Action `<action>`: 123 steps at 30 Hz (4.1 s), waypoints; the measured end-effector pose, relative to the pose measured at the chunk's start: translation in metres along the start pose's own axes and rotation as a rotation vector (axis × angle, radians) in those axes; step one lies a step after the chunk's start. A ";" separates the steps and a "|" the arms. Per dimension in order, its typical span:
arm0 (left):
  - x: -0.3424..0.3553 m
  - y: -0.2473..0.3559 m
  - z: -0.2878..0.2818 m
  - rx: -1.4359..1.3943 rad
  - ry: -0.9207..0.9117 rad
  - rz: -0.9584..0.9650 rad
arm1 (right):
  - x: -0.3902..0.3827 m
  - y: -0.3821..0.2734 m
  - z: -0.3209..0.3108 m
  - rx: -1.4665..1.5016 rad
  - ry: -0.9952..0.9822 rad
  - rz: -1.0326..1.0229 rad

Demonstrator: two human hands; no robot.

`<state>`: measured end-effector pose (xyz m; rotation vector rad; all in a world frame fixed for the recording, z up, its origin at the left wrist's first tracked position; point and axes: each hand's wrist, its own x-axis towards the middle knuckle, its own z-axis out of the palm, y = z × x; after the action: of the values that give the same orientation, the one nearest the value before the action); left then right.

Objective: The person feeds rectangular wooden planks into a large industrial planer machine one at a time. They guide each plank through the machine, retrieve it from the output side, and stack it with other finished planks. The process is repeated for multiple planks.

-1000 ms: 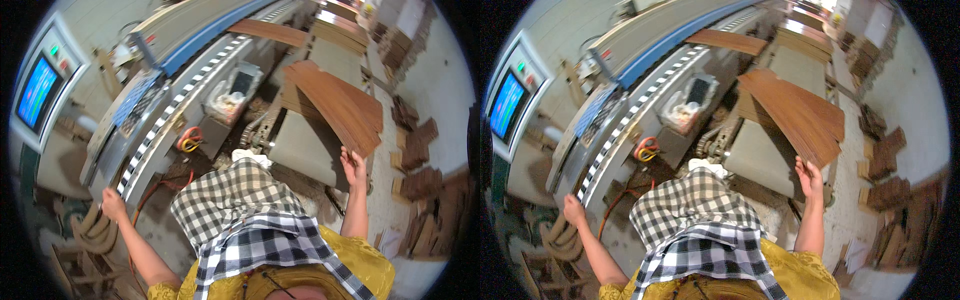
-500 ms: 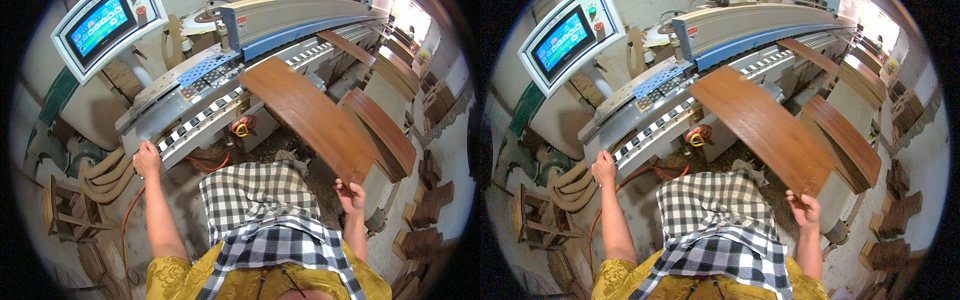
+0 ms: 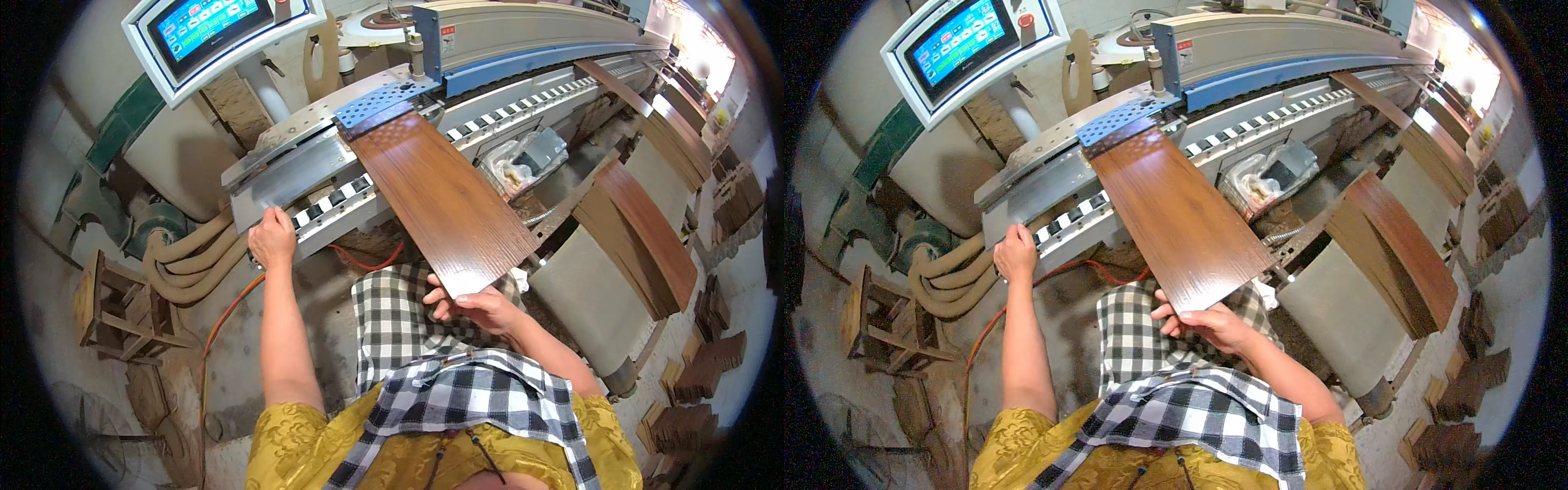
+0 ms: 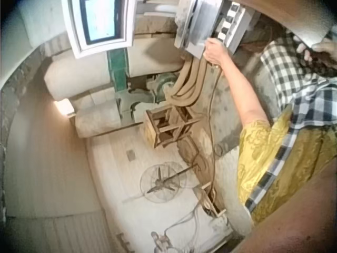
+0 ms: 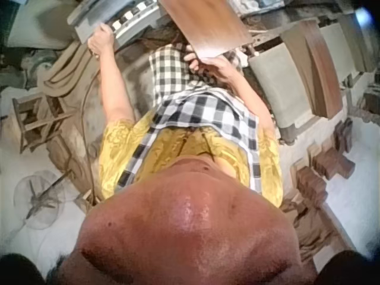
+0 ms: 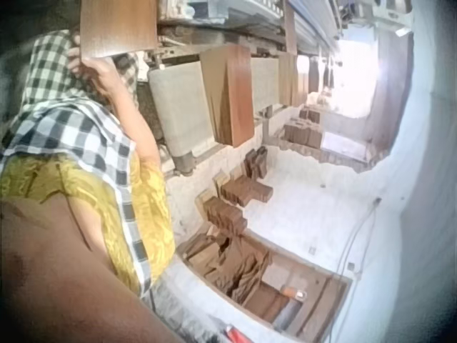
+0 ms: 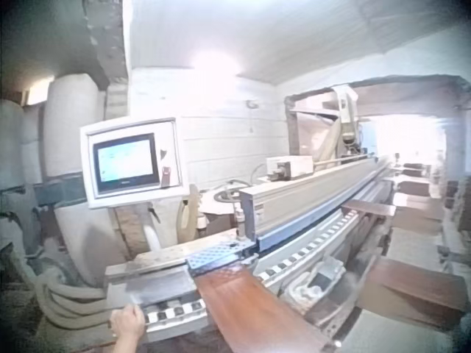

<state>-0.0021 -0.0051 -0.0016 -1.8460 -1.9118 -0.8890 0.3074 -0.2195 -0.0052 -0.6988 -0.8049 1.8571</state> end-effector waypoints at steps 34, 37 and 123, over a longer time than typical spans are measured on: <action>-0.001 0.006 -0.003 0.072 0.048 0.037 | -0.014 -0.027 -0.077 -0.346 0.592 -0.463; -0.002 0.004 0.002 0.098 0.049 0.037 | -0.019 -0.041 -0.088 -0.343 0.729 -0.463; 0.001 0.000 0.007 -0.031 0.015 0.020 | 0.027 0.028 0.026 -0.160 0.414 -0.114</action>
<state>-0.0014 -0.0001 -0.0061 -1.8676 -1.8780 -0.9287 0.2629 -0.2100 -0.0145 -1.0735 -0.7069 1.4860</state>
